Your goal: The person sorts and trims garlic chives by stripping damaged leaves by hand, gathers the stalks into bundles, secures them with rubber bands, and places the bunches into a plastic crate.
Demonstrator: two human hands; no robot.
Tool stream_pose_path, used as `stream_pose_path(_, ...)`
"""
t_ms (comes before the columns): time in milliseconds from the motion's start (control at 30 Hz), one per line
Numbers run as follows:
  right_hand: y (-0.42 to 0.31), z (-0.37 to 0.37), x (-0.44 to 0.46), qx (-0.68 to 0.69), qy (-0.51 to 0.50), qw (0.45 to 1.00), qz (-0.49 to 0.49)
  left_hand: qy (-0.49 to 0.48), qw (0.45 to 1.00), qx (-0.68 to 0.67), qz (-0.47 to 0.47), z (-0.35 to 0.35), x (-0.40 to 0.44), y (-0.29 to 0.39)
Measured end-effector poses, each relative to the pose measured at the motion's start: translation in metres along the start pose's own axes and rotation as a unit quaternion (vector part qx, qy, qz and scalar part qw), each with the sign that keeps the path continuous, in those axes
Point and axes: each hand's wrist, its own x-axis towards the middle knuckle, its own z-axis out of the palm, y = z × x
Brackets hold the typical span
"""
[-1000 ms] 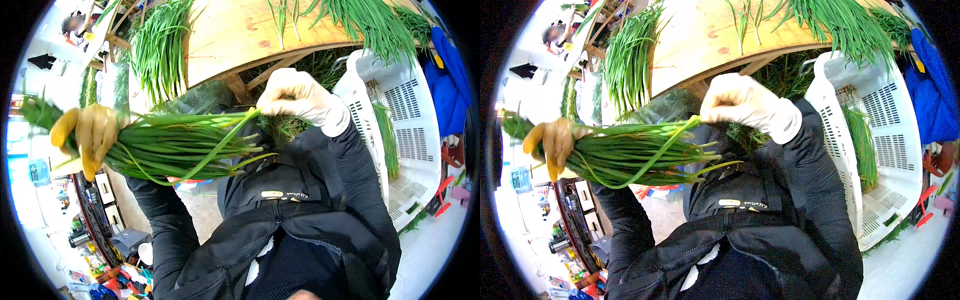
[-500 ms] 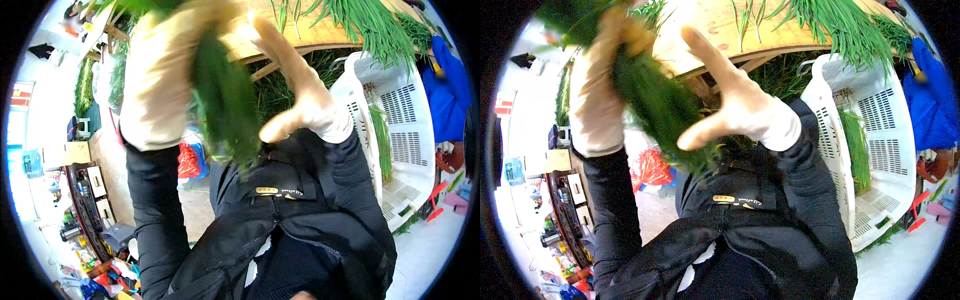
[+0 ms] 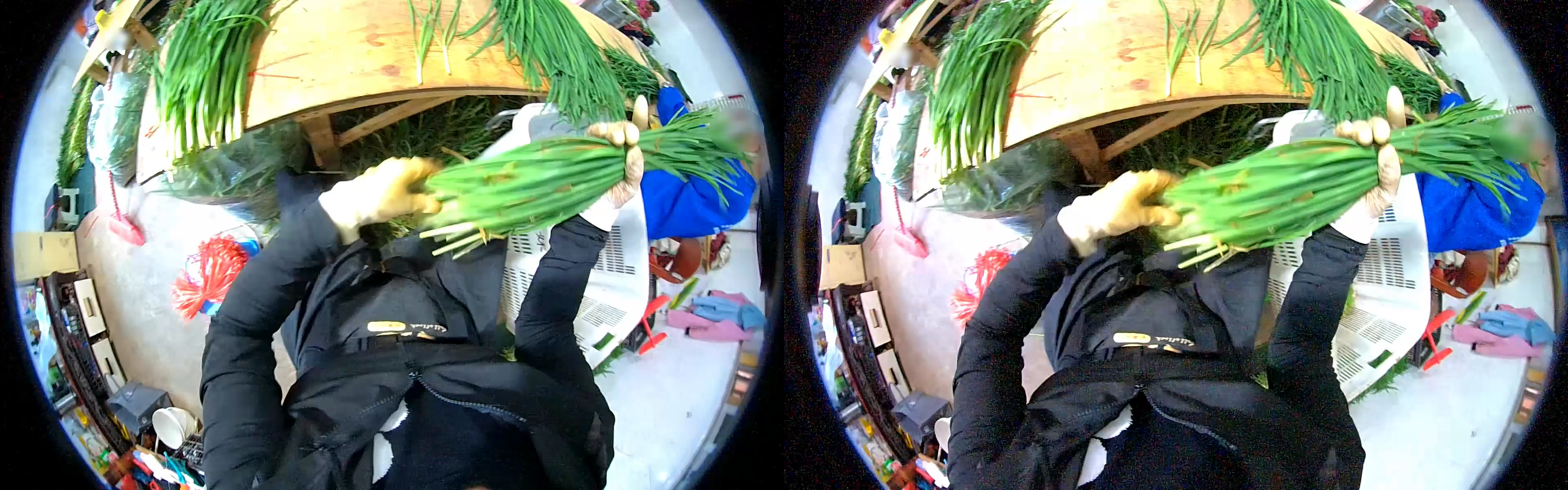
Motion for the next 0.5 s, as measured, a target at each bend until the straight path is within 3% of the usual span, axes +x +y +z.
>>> stream_pose_path(133,-0.015,-0.055,-0.034,0.125,-0.081,0.986,0.081,0.029,0.952,-0.299,0.056,0.011,-0.031,-0.019)
stream_pose_path(167,-0.017,-0.051,-0.041,0.078,-0.039,0.992,0.091,0.044,0.931,-0.361,0.022,0.006,-0.036,-0.007)
stream_pose_path(233,-0.011,-0.039,-0.051,0.000,0.026,0.994,0.102,0.033,0.918,-0.394,-0.021,-0.007,-0.042,-0.001)
stream_pose_path(333,-0.006,-0.028,-0.045,-0.010,0.030,0.994,0.105,0.032,0.906,-0.418,-0.058,-0.005,-0.035,-0.021)
stream_pose_path(433,-0.006,-0.016,-0.032,-0.024,0.045,0.992,0.116,0.079,0.773,-0.628,0.045,0.011,-0.038,-0.013)
stream_pose_path(500,-0.006,-0.008,-0.026,-0.014,0.050,0.991,0.126,0.076,0.749,-0.654,0.072,0.015,-0.036,-0.012)
